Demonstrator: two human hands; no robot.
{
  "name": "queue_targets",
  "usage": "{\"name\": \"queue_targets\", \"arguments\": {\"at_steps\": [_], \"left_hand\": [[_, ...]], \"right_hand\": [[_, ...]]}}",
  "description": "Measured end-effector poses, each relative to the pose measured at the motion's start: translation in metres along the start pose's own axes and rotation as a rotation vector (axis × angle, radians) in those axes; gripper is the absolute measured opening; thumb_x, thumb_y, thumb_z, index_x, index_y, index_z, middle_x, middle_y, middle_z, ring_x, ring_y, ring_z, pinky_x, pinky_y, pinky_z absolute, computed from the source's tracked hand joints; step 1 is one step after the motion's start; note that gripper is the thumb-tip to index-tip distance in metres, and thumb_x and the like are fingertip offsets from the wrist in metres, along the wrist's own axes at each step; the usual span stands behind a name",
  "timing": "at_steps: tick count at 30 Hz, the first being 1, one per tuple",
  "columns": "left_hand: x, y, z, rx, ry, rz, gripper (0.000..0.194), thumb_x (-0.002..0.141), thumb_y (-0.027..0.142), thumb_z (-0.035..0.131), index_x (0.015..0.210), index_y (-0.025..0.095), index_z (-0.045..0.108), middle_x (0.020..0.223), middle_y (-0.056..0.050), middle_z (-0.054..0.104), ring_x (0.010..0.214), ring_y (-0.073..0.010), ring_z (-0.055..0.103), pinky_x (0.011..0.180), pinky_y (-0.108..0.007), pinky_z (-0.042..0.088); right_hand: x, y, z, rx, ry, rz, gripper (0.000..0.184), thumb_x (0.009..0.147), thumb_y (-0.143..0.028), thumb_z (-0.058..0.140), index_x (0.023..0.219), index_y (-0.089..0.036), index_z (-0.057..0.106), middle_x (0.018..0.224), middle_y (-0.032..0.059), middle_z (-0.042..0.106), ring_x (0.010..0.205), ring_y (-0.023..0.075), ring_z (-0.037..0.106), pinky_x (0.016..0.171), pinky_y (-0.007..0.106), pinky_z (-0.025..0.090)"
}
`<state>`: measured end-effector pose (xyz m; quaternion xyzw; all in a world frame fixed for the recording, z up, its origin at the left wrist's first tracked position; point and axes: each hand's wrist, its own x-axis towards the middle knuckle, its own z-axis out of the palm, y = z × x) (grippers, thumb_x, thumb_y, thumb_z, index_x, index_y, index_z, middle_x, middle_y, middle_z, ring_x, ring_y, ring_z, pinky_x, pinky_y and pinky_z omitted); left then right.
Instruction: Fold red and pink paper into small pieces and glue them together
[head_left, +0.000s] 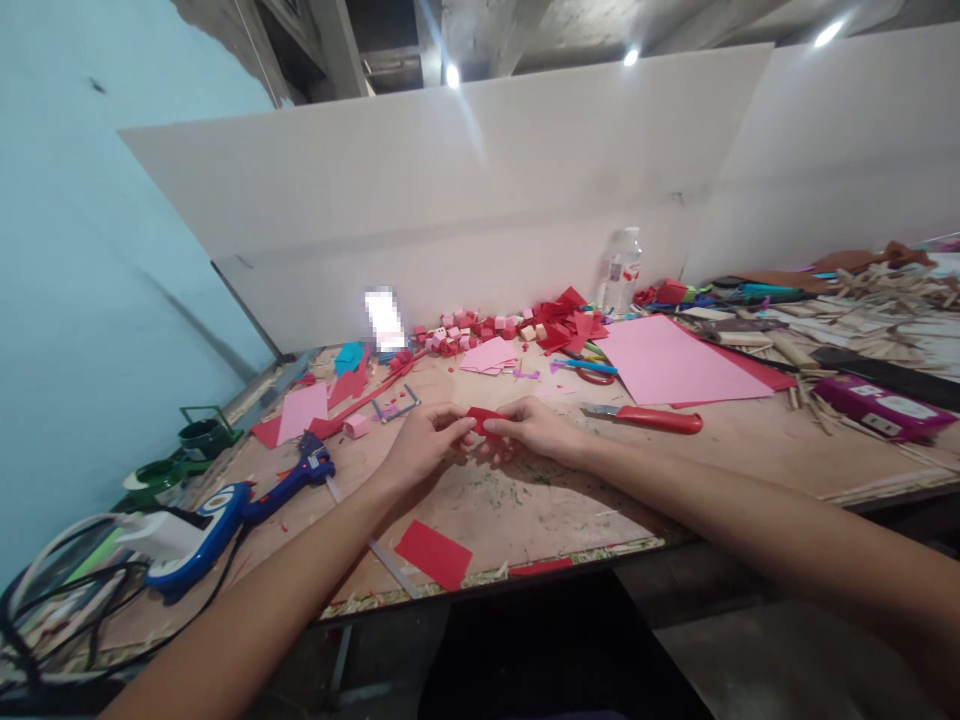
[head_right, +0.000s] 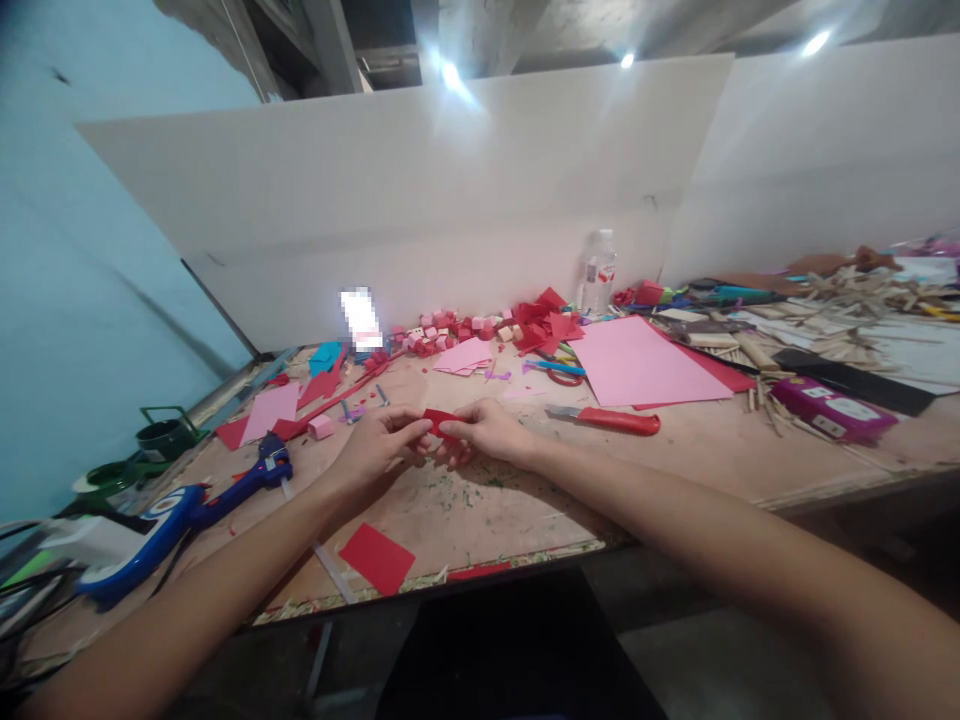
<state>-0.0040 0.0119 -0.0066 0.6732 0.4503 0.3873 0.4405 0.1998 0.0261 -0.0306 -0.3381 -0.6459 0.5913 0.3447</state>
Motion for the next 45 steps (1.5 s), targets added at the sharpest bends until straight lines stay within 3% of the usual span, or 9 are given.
{"name": "queue_targets", "arguments": {"at_steps": [3, 8, 13, 20, 25, 35, 41, 45], "left_hand": [[-0.001, 0.005, -0.003, 0.047, 0.06, 0.029, 0.029, 0.08, 0.041, 0.075, 0.094, 0.016, 0.073, 0.065, -0.001, 0.067, 0.06, -0.0176, 0.062, 0.055, -0.028, 0.048], [-0.003, 0.02, -0.012, 0.286, 0.314, 0.306, 0.023, 0.083, 0.041, 0.073, 0.09, 0.019, 0.074, 0.072, -0.001, 0.067, 0.062, -0.0156, 0.056, 0.061, -0.028, 0.044], [0.0, 0.012, -0.007, 0.22, 0.208, 0.221, 0.019, 0.081, 0.037, 0.073, 0.077, 0.018, 0.07, 0.072, -0.002, 0.068, 0.065, -0.0173, 0.06, 0.061, -0.029, 0.046], [0.002, 0.001, -0.004, 0.24, 0.218, 0.25, 0.019, 0.078, 0.034, 0.076, 0.092, 0.021, 0.072, 0.098, -0.005, 0.073, 0.086, -0.0216, 0.068, 0.073, -0.032, 0.053], [0.001, 0.001, -0.007, 0.308, 0.148, 0.3, 0.016, 0.083, 0.032, 0.073, 0.096, 0.023, 0.075, 0.102, -0.006, 0.073, 0.092, -0.0228, 0.067, 0.08, -0.034, 0.054], [-0.001, 0.003, -0.003, 0.29, 0.161, 0.279, 0.025, 0.084, 0.032, 0.071, 0.107, 0.022, 0.072, 0.106, -0.007, 0.074, 0.089, -0.0221, 0.067, 0.081, -0.034, 0.052], [-0.001, 0.001, -0.005, 0.326, 0.195, 0.316, 0.015, 0.087, 0.03, 0.069, 0.099, 0.022, 0.072, 0.1, -0.006, 0.073, 0.087, -0.0213, 0.067, 0.078, -0.033, 0.052], [-0.001, 0.001, -0.006, 0.379, 0.175, 0.371, 0.013, 0.088, 0.027, 0.068, 0.1, 0.023, 0.072, 0.107, -0.006, 0.072, 0.088, -0.02, 0.067, 0.075, -0.031, 0.052]], "right_hand": [[-0.001, -0.002, 0.001, 0.002, 0.023, 0.0, 0.042, 0.086, -0.053, 0.075, 0.091, -0.012, 0.077, 0.081, 0.0103, 0.08, 0.064, 0.0175, 0.073, 0.062, 0.028, 0.056], [0.0, 0.0, 0.0, 0.0, 0.052, -0.009, 0.039, 0.09, -0.05, 0.071, 0.084, -0.012, 0.075, 0.08, 0.011, 0.079, 0.063, 0.0163, 0.071, 0.063, 0.027, 0.056], [0.003, 0.003, -0.001, 0.001, 0.068, -0.016, 0.041, 0.09, -0.053, 0.072, 0.086, -0.012, 0.075, 0.082, 0.0104, 0.079, 0.061, 0.0157, 0.071, 0.059, 0.026, 0.054], [0.002, 0.0, -0.002, 0.074, 0.016, 0.002, 0.044, 0.093, -0.054, 0.069, 0.098, -0.011, 0.076, 0.093, 0.0142, 0.08, 0.063, 0.0171, 0.074, 0.062, 0.028, 0.059], [0.003, 0.0, -0.001, 0.072, 0.033, 0.017, 0.038, 0.097, -0.049, 0.066, 0.098, -0.012, 0.076, 0.096, 0.0135, 0.08, 0.062, 0.0171, 0.074, 0.059, 0.027, 0.059], [0.002, 0.003, 0.0, 0.076, 0.007, -0.018, 0.053, 0.087, -0.063, 0.072, 0.099, -0.012, 0.077, 0.096, 0.0127, 0.079, 0.062, 0.0168, 0.073, 0.061, 0.028, 0.057], [0.003, 0.003, 0.001, 0.098, 0.008, -0.014, 0.056, 0.086, -0.066, 0.071, 0.097, -0.011, 0.077, 0.096, 0.0142, 0.08, 0.061, 0.0166, 0.072, 0.062, 0.03, 0.057], [0.002, 0.002, 0.001, 0.093, 0.013, -0.008, 0.055, 0.086, -0.065, 0.071, 0.096, -0.011, 0.078, 0.094, 0.0138, 0.08, 0.061, 0.0167, 0.072, 0.061, 0.029, 0.057]]}}
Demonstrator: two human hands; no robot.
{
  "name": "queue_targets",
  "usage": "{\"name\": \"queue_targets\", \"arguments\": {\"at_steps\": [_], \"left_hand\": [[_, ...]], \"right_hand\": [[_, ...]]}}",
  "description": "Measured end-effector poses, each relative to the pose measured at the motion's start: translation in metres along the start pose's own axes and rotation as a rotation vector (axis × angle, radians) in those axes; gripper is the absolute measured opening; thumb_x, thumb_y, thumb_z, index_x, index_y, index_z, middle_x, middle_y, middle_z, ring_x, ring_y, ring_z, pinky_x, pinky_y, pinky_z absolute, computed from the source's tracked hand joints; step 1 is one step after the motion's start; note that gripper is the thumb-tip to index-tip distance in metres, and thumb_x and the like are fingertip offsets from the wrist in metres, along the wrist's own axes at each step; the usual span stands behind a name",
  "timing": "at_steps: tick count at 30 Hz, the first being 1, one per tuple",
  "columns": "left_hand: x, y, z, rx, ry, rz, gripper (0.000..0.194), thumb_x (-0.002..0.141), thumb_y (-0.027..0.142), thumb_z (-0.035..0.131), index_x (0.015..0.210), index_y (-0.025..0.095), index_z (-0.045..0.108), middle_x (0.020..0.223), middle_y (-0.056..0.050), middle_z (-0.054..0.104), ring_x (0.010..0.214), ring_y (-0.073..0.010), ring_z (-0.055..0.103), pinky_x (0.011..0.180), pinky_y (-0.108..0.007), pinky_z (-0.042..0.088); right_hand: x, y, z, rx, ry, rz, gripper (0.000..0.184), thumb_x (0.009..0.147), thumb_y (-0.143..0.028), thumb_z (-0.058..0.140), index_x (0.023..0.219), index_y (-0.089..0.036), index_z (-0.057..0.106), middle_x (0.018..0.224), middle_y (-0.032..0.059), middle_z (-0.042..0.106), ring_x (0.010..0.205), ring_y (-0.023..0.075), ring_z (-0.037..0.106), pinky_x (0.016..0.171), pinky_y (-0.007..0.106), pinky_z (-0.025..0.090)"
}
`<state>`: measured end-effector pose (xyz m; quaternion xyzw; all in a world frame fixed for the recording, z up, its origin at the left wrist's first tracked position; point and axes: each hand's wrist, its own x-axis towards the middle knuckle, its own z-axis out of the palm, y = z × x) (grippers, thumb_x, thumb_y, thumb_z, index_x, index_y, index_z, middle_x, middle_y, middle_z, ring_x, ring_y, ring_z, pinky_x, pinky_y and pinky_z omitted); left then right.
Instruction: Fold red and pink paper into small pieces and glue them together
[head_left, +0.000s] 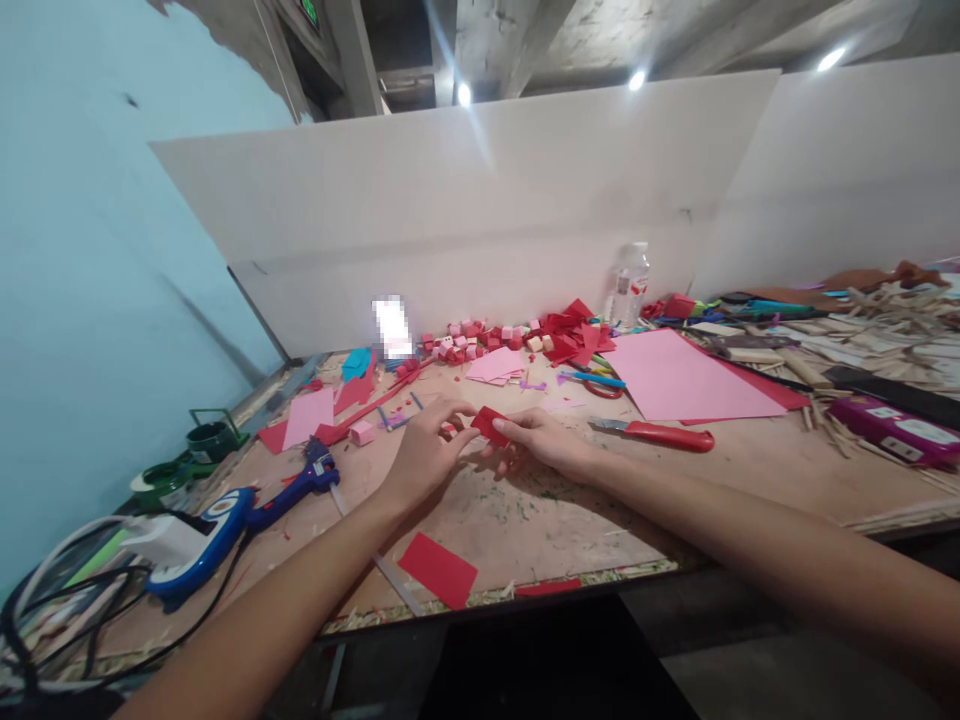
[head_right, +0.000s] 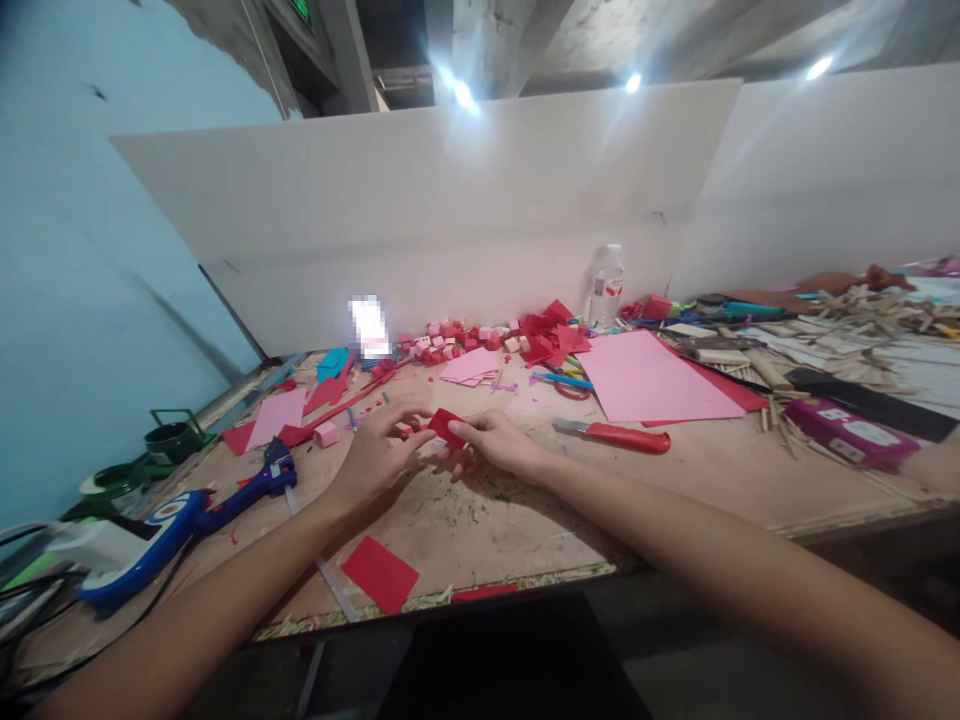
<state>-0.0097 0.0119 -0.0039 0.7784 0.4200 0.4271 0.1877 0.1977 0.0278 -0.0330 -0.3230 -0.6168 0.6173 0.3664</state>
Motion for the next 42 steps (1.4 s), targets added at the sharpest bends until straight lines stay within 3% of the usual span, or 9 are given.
{"name": "queue_targets", "arguments": {"at_steps": [3, 6, 9, 16, 24, 30, 34, 42], "left_hand": [[0.0, 0.003, -0.001, 0.017, -0.031, 0.038, 0.012, 0.089, 0.025, 0.067, 0.1, 0.023, 0.071, 0.108, -0.006, 0.071, 0.091, -0.0203, 0.066, 0.073, -0.029, 0.051], [-0.001, 0.005, -0.002, 0.019, -0.025, 0.05, 0.004, 0.088, 0.021, 0.064, 0.087, 0.022, 0.068, 0.097, -0.004, 0.068, 0.091, -0.0205, 0.065, 0.071, -0.028, 0.05], [-0.001, 0.006, -0.002, 0.012, -0.032, 0.064, 0.012, 0.087, 0.017, 0.061, 0.077, 0.021, 0.066, 0.098, -0.005, 0.066, 0.094, -0.0209, 0.063, 0.07, -0.027, 0.049], [-0.001, -0.002, -0.003, 0.017, -0.025, 0.093, 0.018, 0.085, 0.012, 0.059, 0.074, 0.021, 0.07, 0.107, -0.007, 0.064, 0.102, -0.0232, 0.063, 0.075, -0.03, 0.05], [-0.002, 0.0, -0.003, -0.008, -0.05, 0.111, 0.02, 0.087, 0.014, 0.052, 0.083, 0.019, 0.071, 0.096, -0.006, 0.067, 0.088, -0.0192, 0.064, 0.069, -0.027, 0.047], [-0.001, 0.006, 0.002, -0.052, -0.043, -0.079, 0.014, 0.085, 0.028, 0.065, 0.077, 0.019, 0.071, 0.083, -0.005, 0.071, 0.079, -0.0204, 0.065, 0.068, -0.029, 0.046], [0.0, 0.002, 0.008, -0.238, -0.024, -0.23, 0.012, 0.08, 0.029, 0.07, 0.077, 0.018, 0.071, 0.079, -0.003, 0.072, 0.072, -0.0189, 0.065, 0.069, -0.03, 0.047], [0.002, -0.004, 0.006, -0.441, 0.038, -0.303, 0.017, 0.072, 0.031, 0.075, 0.076, 0.016, 0.069, 0.072, -0.002, 0.068, 0.065, -0.0169, 0.061, 0.063, -0.028, 0.047]], "right_hand": [[-0.001, 0.0, 0.0, -0.005, -0.006, -0.003, 0.057, 0.085, -0.067, 0.071, 0.094, -0.01, 0.078, 0.092, 0.0142, 0.08, 0.061, 0.0164, 0.072, 0.062, 0.029, 0.056], [-0.001, -0.001, 0.001, 0.018, 0.013, -0.002, 0.057, 0.084, -0.066, 0.073, 0.096, -0.011, 0.078, 0.094, 0.0142, 0.08, 0.06, 0.0164, 0.072, 0.062, 0.029, 0.056], [0.0, 0.0, 0.002, 0.058, 0.039, 0.014, 0.053, 0.084, -0.062, 0.075, 0.095, -0.01, 0.078, 0.094, 0.0139, 0.08, 0.059, 0.0165, 0.072, 0.061, 0.03, 0.057], [0.005, 0.003, -0.002, 0.152, 0.098, 0.039, 0.049, 0.083, -0.061, 0.077, 0.082, -0.012, 0.075, 0.064, 0.0065, 0.073, 0.055, 0.0165, 0.069, 0.056, 0.026, 0.055], [0.002, 0.0, 0.0, 0.108, 0.099, 0.036, 0.056, 0.08, -0.067, 0.076, 0.085, -0.011, 0.076, 0.065, 0.0086, 0.075, 0.056, 0.0174, 0.07, 0.057, 0.027, 0.055], [0.002, -0.002, 0.002, 0.104, 0.085, 0.026, 0.059, 0.078, -0.07, 0.077, 0.089, -0.012, 0.077, 0.07, 0.007, 0.076, 0.058, 0.0171, 0.071, 0.058, 0.027, 0.056], [0.0, -0.004, 0.003, 0.132, 0.059, 0.054, 0.057, 0.08, -0.068, 0.076, 0.092, -0.013, 0.075, 0.074, 0.0077, 0.076, 0.063, 0.0199, 0.073, 0.06, 0.03, 0.057], [-0.001, -0.004, 0.004, 0.195, 0.081, 0.048, 0.04, 0.072, -0.045, 0.089, 0.092, -0.012, 0.078, 0.081, 0.0072, 0.077, 0.063, 0.0153, 0.071, 0.063, 0.026, 0.054]]}}
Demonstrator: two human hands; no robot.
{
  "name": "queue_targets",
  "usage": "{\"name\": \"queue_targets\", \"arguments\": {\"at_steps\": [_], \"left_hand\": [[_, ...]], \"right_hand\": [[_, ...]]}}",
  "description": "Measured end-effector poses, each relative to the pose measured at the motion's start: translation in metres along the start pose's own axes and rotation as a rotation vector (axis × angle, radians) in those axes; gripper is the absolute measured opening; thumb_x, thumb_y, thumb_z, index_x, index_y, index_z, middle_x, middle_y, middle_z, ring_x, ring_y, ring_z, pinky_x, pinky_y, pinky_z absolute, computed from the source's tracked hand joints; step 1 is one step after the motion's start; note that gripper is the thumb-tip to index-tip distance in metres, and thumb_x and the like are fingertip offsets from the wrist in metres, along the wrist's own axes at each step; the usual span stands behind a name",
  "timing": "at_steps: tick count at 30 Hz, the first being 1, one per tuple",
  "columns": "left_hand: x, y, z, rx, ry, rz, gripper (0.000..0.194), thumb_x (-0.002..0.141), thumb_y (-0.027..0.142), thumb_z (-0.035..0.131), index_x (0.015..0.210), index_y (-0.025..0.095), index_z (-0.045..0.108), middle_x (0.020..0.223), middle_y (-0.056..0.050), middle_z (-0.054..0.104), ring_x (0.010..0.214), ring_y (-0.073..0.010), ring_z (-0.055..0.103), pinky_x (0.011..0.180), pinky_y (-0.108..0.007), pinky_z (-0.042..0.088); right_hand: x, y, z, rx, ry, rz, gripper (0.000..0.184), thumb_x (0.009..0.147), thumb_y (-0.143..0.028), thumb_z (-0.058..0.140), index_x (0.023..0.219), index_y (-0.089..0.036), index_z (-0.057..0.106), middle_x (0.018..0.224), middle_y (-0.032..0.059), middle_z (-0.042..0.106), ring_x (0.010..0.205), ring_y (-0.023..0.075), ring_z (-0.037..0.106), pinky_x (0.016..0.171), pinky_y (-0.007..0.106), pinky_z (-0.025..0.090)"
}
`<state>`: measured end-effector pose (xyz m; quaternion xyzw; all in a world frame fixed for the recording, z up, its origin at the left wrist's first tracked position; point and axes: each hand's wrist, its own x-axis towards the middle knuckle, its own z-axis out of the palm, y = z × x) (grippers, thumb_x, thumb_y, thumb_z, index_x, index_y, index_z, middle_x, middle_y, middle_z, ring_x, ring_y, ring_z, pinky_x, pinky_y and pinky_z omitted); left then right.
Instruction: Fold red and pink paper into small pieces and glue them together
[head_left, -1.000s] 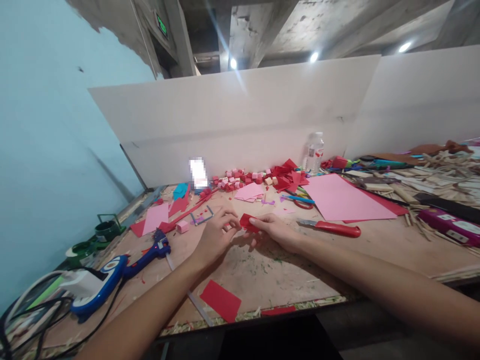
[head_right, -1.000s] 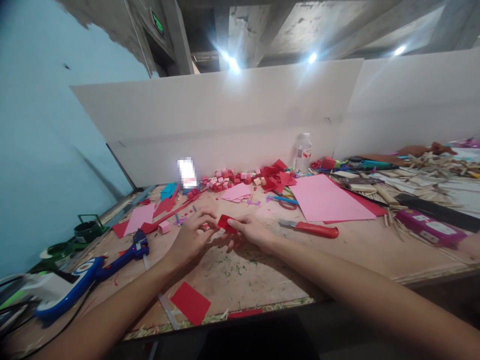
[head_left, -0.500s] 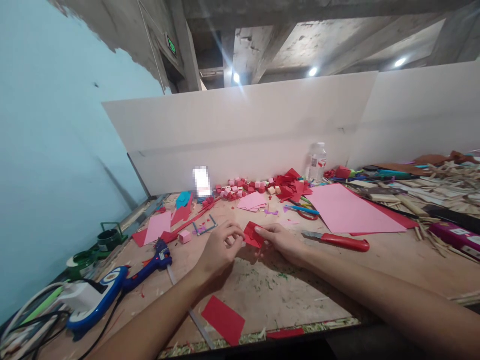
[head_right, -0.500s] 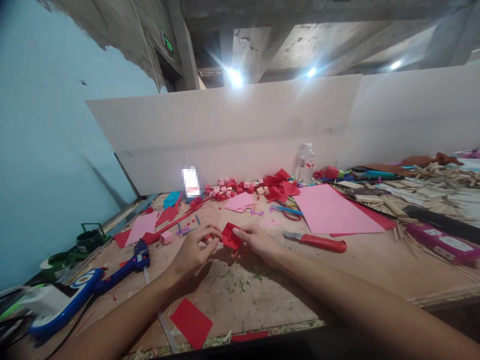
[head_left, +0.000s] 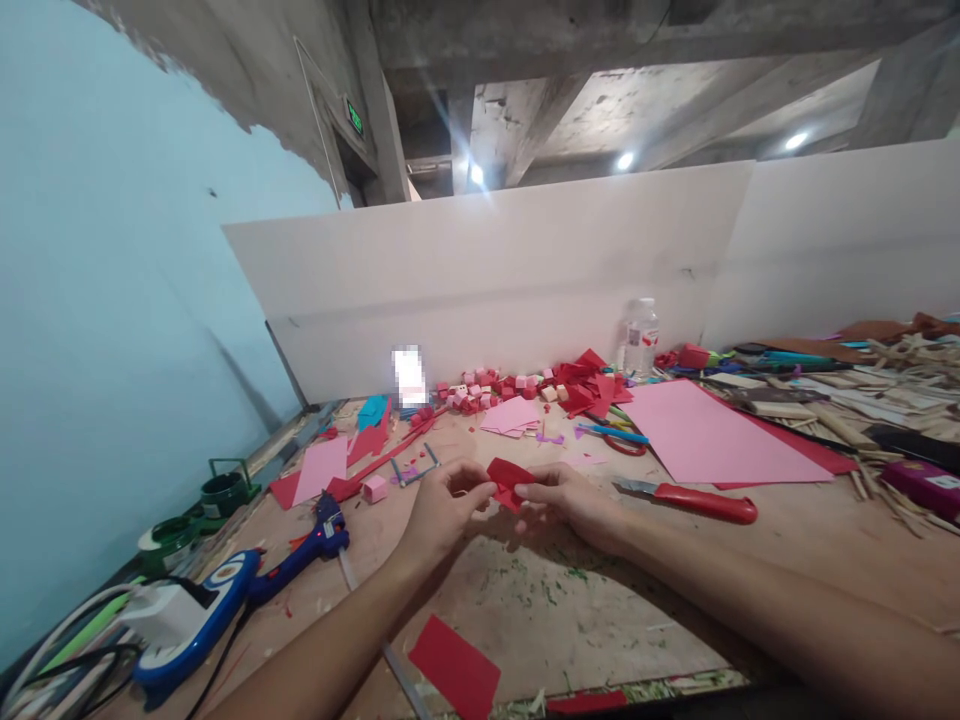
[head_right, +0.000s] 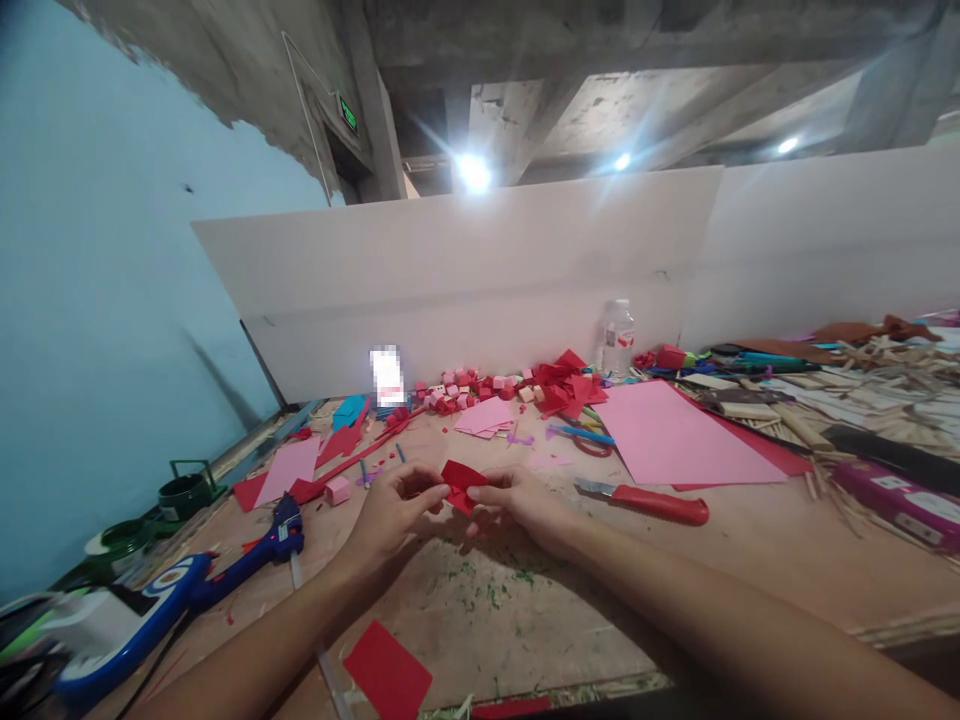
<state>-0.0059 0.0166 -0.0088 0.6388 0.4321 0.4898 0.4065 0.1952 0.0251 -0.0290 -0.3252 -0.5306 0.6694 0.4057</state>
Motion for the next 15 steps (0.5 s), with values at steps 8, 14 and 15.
{"name": "queue_targets", "arguments": {"at_steps": [8, 14, 15], "left_hand": [[0.0007, 0.001, -0.0021, 0.0, -0.007, -0.008, 0.022, 0.072, 0.033, 0.076, 0.079, 0.018, 0.061, 0.072, 0.0, 0.064, 0.062, -0.0161, 0.062, 0.061, -0.028, 0.047], [-0.0005, -0.0014, 0.0008, -0.072, -0.118, -0.091, 0.03, 0.074, 0.037, 0.076, 0.092, 0.013, 0.073, 0.08, -0.006, 0.071, 0.064, -0.0152, 0.061, 0.059, -0.025, 0.046], [-0.0006, -0.0014, 0.0009, -0.079, -0.127, -0.111, 0.03, 0.074, 0.038, 0.075, 0.088, 0.012, 0.074, 0.077, -0.006, 0.071, 0.061, -0.0144, 0.06, 0.057, -0.025, 0.045]], "right_hand": [[-0.0024, -0.004, 0.0023, -0.035, -0.014, 0.002, 0.04, 0.072, -0.048, 0.085, 0.085, -0.01, 0.078, 0.066, 0.0075, 0.075, 0.057, 0.0158, 0.068, 0.058, 0.026, 0.05], [-0.0038, -0.0046, 0.0045, -0.139, -0.006, 0.003, 0.038, 0.07, -0.048, 0.085, 0.076, -0.012, 0.076, 0.063, 0.0074, 0.074, 0.054, 0.0156, 0.067, 0.057, 0.026, 0.046], [-0.0042, -0.0055, 0.0049, -0.148, 0.01, 0.0, 0.038, 0.069, -0.048, 0.085, 0.074, -0.012, 0.075, 0.062, 0.0069, 0.074, 0.054, 0.0153, 0.066, 0.056, 0.025, 0.045]]}}
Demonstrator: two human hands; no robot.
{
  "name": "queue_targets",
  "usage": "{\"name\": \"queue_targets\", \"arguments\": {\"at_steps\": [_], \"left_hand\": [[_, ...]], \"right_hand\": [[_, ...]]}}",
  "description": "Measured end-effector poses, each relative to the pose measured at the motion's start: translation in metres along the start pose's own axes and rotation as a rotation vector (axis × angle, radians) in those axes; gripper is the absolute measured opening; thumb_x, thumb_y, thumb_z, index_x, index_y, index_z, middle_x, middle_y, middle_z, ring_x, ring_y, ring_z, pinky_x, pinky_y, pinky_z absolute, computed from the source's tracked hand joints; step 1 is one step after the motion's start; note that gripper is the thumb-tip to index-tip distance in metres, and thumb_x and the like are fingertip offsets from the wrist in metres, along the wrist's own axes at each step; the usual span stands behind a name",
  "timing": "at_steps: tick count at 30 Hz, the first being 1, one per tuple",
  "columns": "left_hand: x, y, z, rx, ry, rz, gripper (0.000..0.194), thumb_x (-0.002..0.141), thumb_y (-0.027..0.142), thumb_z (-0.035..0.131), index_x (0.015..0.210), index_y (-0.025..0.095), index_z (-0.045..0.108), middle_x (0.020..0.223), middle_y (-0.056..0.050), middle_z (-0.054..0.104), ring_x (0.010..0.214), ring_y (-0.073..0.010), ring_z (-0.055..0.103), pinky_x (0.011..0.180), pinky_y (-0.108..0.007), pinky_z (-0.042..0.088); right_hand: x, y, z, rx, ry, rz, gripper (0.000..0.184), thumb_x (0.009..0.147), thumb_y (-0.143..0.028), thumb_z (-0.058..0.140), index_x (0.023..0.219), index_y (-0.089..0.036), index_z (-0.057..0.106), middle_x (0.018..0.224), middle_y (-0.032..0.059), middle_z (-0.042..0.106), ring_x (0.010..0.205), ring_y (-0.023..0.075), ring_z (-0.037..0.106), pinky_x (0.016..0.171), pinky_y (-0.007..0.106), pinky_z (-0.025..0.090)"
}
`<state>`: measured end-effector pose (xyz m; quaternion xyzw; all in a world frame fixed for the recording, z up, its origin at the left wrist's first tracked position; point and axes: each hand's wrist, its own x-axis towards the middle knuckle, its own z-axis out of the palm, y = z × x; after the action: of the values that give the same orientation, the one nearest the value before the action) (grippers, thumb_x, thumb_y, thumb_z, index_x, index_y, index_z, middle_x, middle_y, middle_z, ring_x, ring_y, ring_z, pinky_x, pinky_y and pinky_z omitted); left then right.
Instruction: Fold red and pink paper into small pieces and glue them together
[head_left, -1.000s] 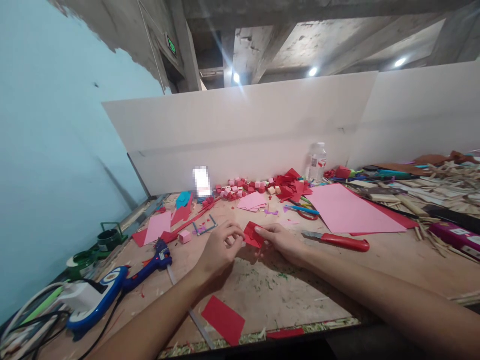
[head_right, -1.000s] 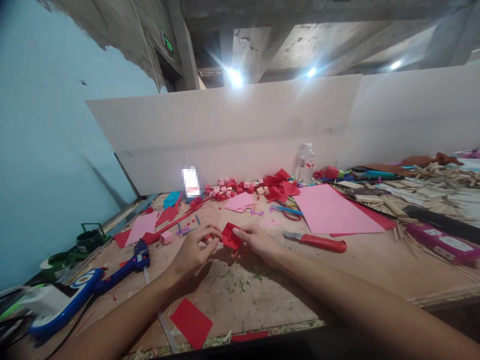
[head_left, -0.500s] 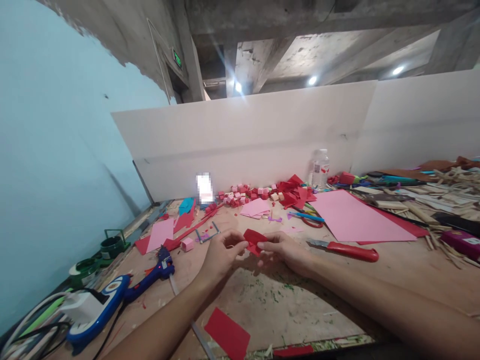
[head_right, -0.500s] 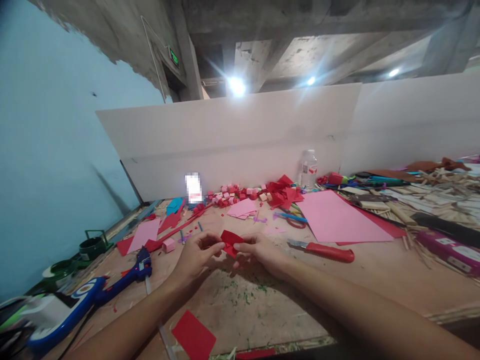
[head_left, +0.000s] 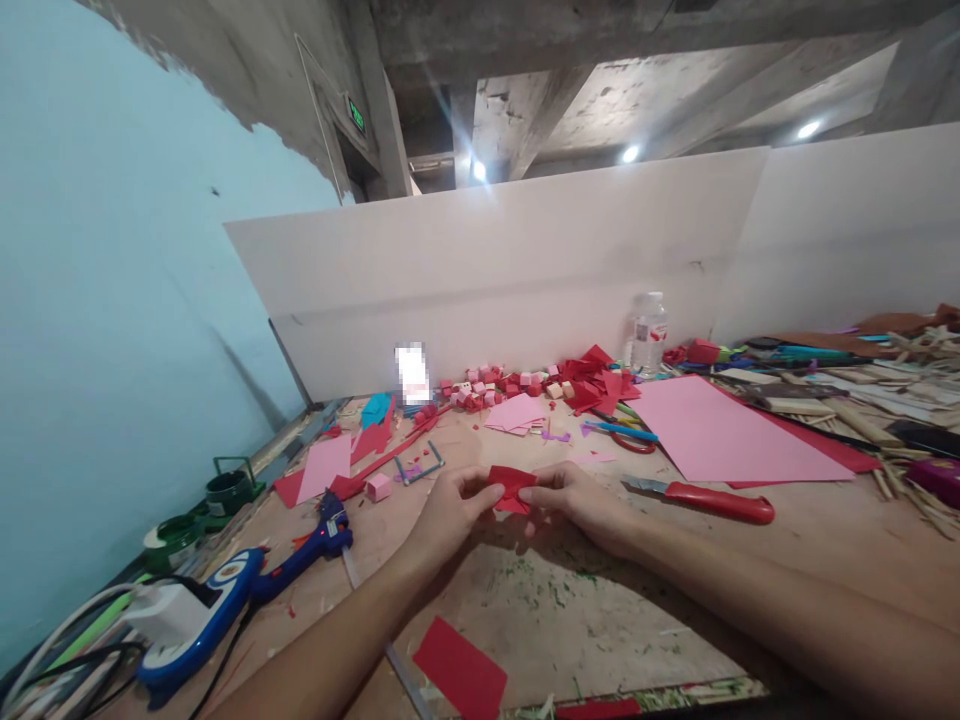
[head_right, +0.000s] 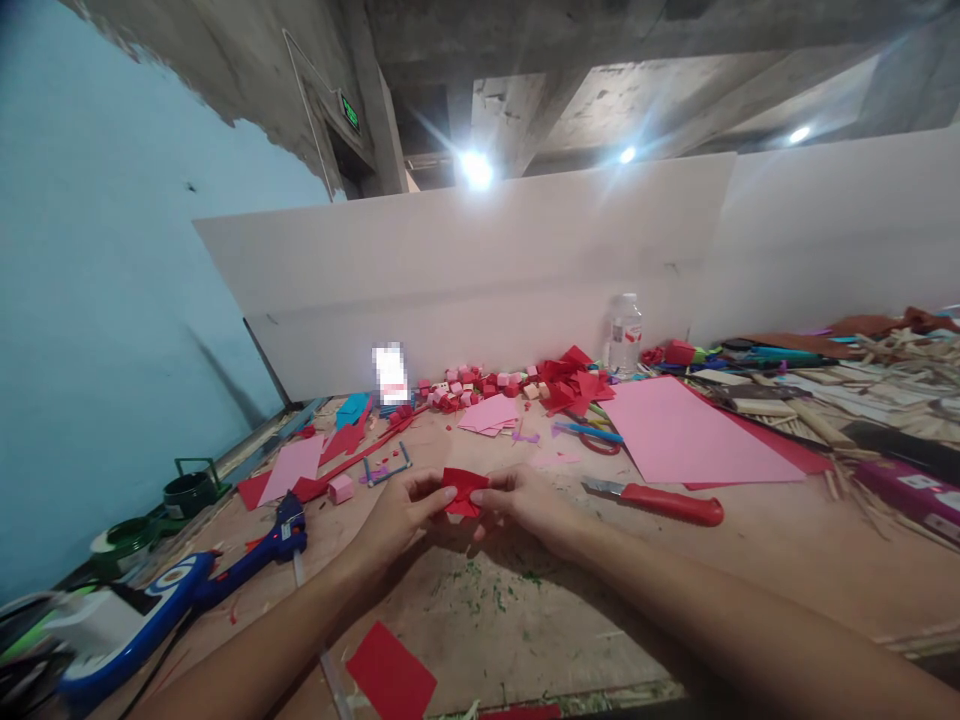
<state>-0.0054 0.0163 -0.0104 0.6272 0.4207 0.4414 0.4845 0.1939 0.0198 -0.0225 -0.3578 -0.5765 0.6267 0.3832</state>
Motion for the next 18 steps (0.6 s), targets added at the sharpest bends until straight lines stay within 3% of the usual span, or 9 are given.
{"name": "queue_targets", "arguments": {"at_steps": [6, 11, 18], "left_hand": [[0.0014, 0.0, -0.0016, -0.103, -0.031, -0.118, 0.035, 0.069, 0.039, 0.08, 0.091, 0.012, 0.075, 0.076, -0.007, 0.075, 0.058, -0.0146, 0.063, 0.058, -0.026, 0.049], [0.0019, -0.0037, 0.0001, -0.129, -0.023, -0.085, 0.033, 0.065, 0.034, 0.084, 0.089, 0.013, 0.076, 0.078, -0.007, 0.075, 0.065, -0.0171, 0.066, 0.06, -0.025, 0.049], [0.0007, -0.0077, -0.0024, -0.054, -0.041, -0.103, 0.036, 0.068, 0.045, 0.084, 0.082, 0.012, 0.077, 0.076, -0.008, 0.074, 0.064, -0.0183, 0.064, 0.059, -0.027, 0.045]], "right_hand": [[0.0, -0.0073, -0.0005, -0.031, 0.083, -0.049, 0.04, 0.07, -0.053, 0.084, 0.066, -0.016, 0.067, 0.056, 0.0027, 0.069, 0.052, 0.0141, 0.061, 0.054, 0.025, 0.041], [0.0002, -0.0083, 0.0, -0.119, 0.067, -0.07, 0.039, 0.072, -0.053, 0.082, 0.07, -0.016, 0.07, 0.057, 0.0015, 0.068, 0.053, 0.0138, 0.061, 0.056, 0.025, 0.042], [0.0011, -0.0047, 0.0006, -0.141, 0.064, -0.091, 0.034, 0.075, -0.051, 0.08, 0.068, -0.018, 0.07, 0.056, -0.0006, 0.063, 0.051, 0.0145, 0.061, 0.053, 0.026, 0.041]]}}
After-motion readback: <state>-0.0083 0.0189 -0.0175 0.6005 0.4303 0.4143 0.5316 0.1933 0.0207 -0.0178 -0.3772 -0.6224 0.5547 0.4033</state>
